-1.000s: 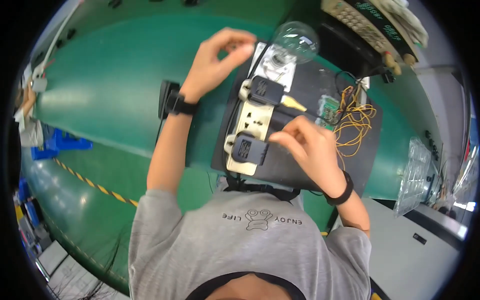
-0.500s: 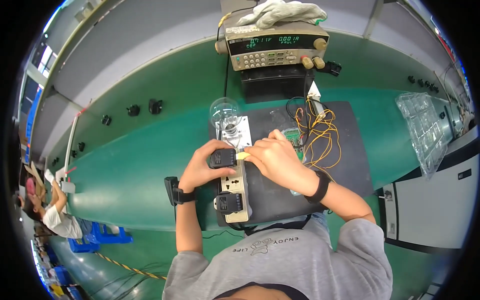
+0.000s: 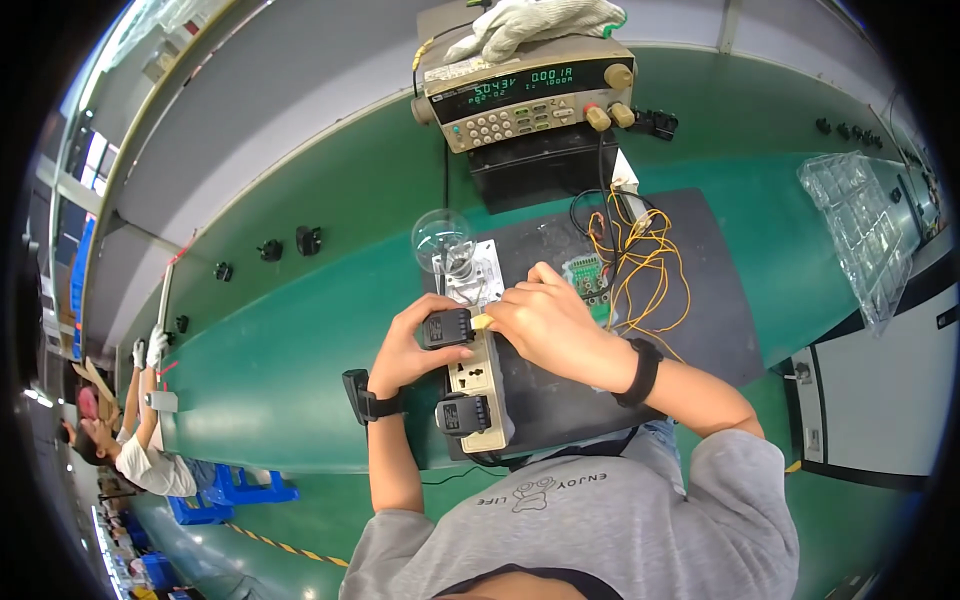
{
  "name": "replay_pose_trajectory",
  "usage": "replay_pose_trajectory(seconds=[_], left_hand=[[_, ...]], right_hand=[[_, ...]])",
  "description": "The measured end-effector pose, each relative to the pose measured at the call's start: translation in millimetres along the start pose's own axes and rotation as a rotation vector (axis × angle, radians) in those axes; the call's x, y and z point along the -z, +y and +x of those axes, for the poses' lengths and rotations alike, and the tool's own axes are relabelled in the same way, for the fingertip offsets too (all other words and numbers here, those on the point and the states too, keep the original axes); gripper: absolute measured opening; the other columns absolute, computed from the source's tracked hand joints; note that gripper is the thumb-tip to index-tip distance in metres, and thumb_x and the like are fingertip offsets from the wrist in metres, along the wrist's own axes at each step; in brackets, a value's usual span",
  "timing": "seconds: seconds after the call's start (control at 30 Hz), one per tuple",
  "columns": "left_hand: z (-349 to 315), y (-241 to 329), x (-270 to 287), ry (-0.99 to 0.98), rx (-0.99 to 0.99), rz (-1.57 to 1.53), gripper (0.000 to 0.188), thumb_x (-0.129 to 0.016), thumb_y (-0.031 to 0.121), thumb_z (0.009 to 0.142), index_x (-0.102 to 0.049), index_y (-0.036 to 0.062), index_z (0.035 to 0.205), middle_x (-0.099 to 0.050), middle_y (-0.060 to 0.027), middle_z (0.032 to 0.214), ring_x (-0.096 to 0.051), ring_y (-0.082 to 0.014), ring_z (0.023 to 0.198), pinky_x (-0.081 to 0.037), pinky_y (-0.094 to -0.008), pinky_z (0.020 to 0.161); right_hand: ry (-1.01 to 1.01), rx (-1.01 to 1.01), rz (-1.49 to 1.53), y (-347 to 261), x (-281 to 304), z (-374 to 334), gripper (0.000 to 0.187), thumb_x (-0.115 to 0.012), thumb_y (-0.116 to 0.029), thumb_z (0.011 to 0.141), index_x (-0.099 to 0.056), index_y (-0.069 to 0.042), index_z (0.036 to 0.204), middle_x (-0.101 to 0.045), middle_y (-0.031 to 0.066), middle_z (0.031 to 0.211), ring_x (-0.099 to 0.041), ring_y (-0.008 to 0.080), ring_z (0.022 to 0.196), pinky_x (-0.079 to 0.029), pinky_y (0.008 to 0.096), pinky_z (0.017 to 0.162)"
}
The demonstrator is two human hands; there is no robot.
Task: The person tests power adapters by plugging them into a power strip and touching a probe to each one while adjusting a power supply. After each test, the person disconnects the probe, removes the adapter, and places it on the workbench.
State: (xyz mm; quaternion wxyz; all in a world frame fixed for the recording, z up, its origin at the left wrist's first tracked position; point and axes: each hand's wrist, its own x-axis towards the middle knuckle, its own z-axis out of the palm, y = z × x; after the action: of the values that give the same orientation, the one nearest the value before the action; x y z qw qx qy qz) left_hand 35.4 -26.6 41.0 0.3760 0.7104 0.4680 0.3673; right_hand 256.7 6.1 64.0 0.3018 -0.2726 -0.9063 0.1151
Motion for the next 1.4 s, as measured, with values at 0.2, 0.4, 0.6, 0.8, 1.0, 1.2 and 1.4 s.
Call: replay_pose_trajectory(seconds=[0.2, 0.4, 0.6, 0.8, 1.0, 1.2, 1.4], left_hand=[[0.8, -1.3, 0.7, 0.006, -0.002, 0.002, 0.046, -0.082, 0.015, 0.060, -0.060, 0.0024, 0.098, -0.061, -0.0058, 0.096, -0.058, -0.0186, 0.091, -0.043, -0.0300, 0.084], [-1.4, 1.7, 0.1, -0.005, -0.007, -0.004, 0.048, -0.082, 0.015, 0.059, -0.060, 0.0023, 0.100, -0.061, -0.0070, 0.099, -0.059, -0.0198, 0.094, -0.043, -0.0307, 0.087], [-8.2, -3.6, 6.2, 0.037, -0.079, 0.038, 0.045, -0.082, 0.014, 0.060, -0.063, 0.0015, 0.099, -0.063, -0.0094, 0.099, -0.060, -0.0222, 0.093, -0.046, -0.0321, 0.084], [-3.6, -11.4, 17.4, 0.382, -0.364, -0.328, 0.047, -0.080, 0.026, 0.066, -0.063, -0.0005, 0.102, -0.063, -0.0124, 0.100, -0.059, -0.0220, 0.094, -0.046, -0.0328, 0.084], [3.0, -39.1, 25.7, 0.982, -0.014, -0.530, 0.043, -0.069, 0.023, 0.081, -0.056, -0.0042, 0.111, -0.061, -0.0059, 0.097, -0.056, -0.0117, 0.086, -0.045, -0.0261, 0.078], [2.9, -46.9, 15.0, 1.100, 0.252, -0.444, 0.042, -0.071, 0.022, 0.081, -0.057, -0.0032, 0.111, -0.061, -0.0049, 0.095, -0.057, -0.0112, 0.082, -0.045, -0.0232, 0.074], [11.4, -66.0, 11.1, 1.147, 0.285, -0.259, 0.038, -0.069, 0.019, 0.082, -0.058, -0.0041, 0.110, -0.062, -0.0042, 0.092, -0.055, -0.0082, 0.078, -0.045, -0.0222, 0.068]], right_hand=[[-0.004, -0.004, 0.009, 0.0, 0.1, 1.3, 0.013, -0.068, -0.011, 0.076, -0.066, -0.004, 0.086, -0.060, 0.0051, 0.068, -0.055, 0.0195, 0.065, -0.036, 0.0312, 0.071], [0.000, -0.006, 0.008, -1.5, 1.7, -2.5, 0.013, -0.068, -0.011, 0.075, -0.066, -0.004, 0.086, -0.061, 0.0051, 0.068, -0.055, 0.0193, 0.065, -0.036, 0.0312, 0.071], [0.000, -0.045, 0.048, 4.2, 9.1, -7.1, 0.013, -0.070, -0.013, 0.073, -0.068, -0.004, 0.082, -0.062, 0.0047, 0.068, -0.056, 0.0189, 0.065, -0.036, 0.0307, 0.071], [-0.138, -0.150, 0.212, -14.6, 27.4, -51.0, 0.018, -0.073, -0.011, 0.069, -0.070, -0.005, 0.085, -0.060, 0.0043, 0.064, -0.053, 0.0178, 0.059, -0.036, 0.0303, 0.076], [-0.060, -0.102, 0.133, -46.8, 10.7, -56.4, 0.019, -0.072, -0.004, 0.070, -0.069, -0.004, 0.089, -0.064, 0.0026, 0.068, -0.056, 0.0145, 0.060, -0.035, 0.0317, 0.078], [-0.076, -0.168, 0.145, -48.2, 5.3, -66.1, 0.017, -0.072, -0.008, 0.071, -0.069, -0.005, 0.087, -0.063, 0.0025, 0.065, -0.054, 0.0154, 0.056, -0.035, 0.0317, 0.076], [-0.057, -0.007, 0.055, -50.2, -1.0, -65.5, 0.019, -0.069, -0.012, 0.072, -0.065, -0.002, 0.087, -0.058, 0.0013, 0.065, -0.056, 0.0158, 0.059, -0.039, 0.0351, 0.078]])
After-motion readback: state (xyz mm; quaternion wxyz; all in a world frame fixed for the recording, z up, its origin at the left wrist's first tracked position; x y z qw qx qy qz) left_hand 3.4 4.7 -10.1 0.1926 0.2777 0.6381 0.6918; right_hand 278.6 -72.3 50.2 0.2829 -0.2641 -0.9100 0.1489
